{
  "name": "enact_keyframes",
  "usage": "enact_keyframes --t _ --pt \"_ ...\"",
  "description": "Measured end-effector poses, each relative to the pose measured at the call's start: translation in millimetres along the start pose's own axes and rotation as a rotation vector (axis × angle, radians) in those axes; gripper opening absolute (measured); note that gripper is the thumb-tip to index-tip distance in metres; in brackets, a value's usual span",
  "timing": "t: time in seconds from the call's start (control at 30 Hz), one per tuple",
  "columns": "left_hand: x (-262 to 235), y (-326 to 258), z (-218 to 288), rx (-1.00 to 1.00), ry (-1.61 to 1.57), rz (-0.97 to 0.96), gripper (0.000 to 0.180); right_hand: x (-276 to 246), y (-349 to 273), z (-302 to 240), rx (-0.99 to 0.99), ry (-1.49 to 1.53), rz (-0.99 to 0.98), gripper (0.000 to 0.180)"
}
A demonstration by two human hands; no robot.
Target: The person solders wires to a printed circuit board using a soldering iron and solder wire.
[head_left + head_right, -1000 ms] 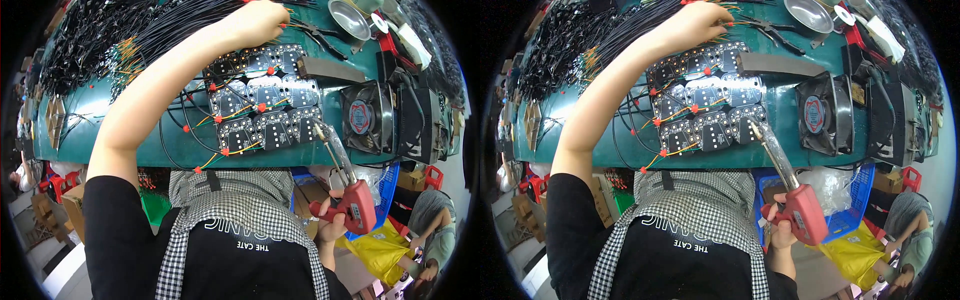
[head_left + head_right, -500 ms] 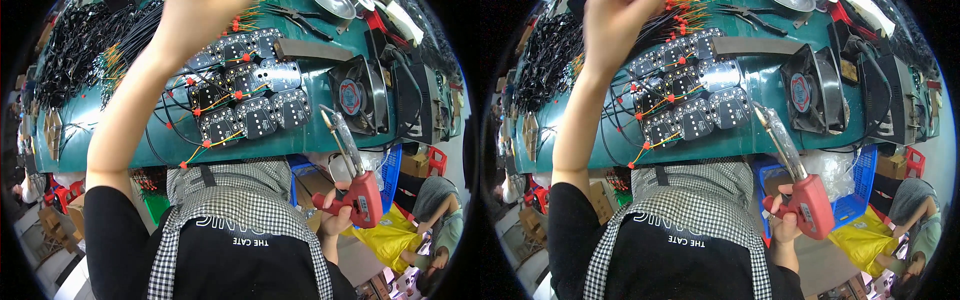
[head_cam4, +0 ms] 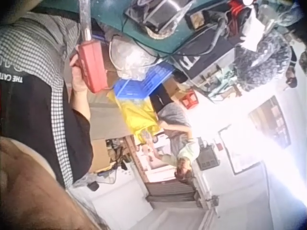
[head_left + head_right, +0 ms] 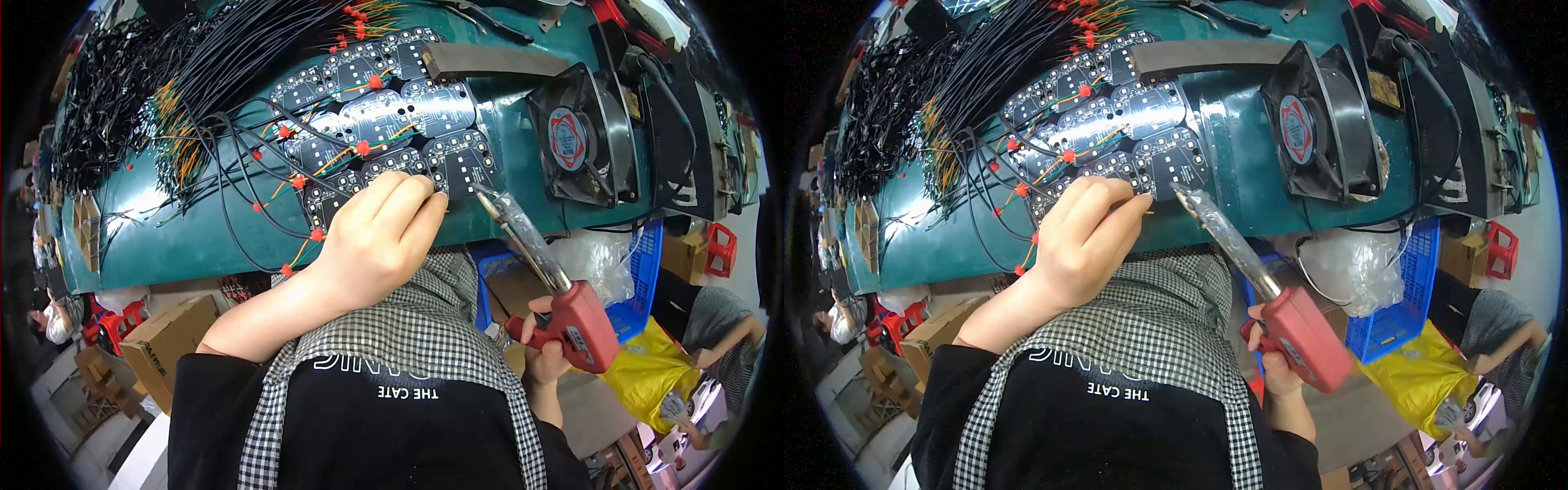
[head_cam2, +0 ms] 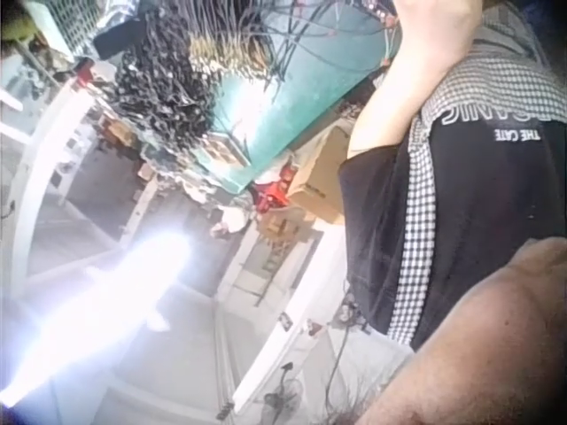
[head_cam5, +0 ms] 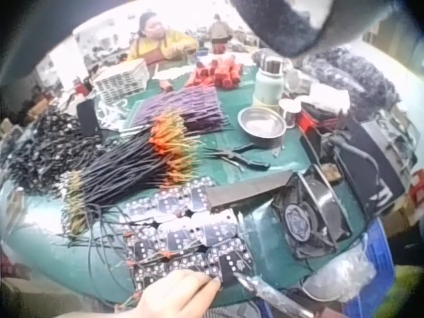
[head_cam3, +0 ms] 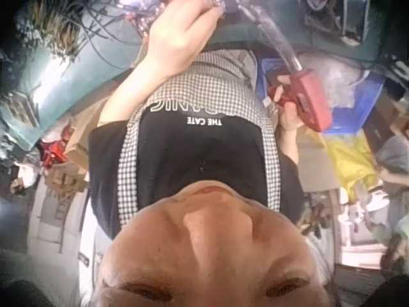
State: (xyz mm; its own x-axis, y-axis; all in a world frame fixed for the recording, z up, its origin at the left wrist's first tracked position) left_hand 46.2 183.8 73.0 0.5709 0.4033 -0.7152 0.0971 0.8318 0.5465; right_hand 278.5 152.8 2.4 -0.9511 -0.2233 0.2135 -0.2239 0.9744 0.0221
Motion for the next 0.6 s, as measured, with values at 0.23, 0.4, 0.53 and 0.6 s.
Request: enact_keyframes --t 0.23,0.4,0.53,0.6 --pt "-8 -2 0 0.026 -0.028 0.032 0.027 -1 -2 4 0.025 0.038 -0.031 0.064" --pt "-3 -2 -3 -0.046 -0.027 0.022 0.027 0 1 3 0.020 0.048 -0.006 0.064" --pt "-2 -3 -2 -0.030 0.001 -0.051 0.025 -2 -2 6 0.037 0.011 -0.031 0.069" --pt "2 -7 -1 0.035 0.035 -0.098 0.026 -3 -3 8 0.042 -0.011 -0.042 0.073"
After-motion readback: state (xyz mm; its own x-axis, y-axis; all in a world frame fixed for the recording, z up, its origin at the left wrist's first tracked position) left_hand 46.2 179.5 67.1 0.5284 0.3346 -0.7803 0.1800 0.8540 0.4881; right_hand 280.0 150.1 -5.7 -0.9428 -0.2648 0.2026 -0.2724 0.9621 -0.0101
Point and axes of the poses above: each hand's wrist, its own y-axis towards the middle knuckle, its own x-axis out of the palm, z = x × y, the point moved 8 cm from there along y, towards the middle knuckle, and after that the axes turned 6 degrees about -x, right-handed, at the moved point
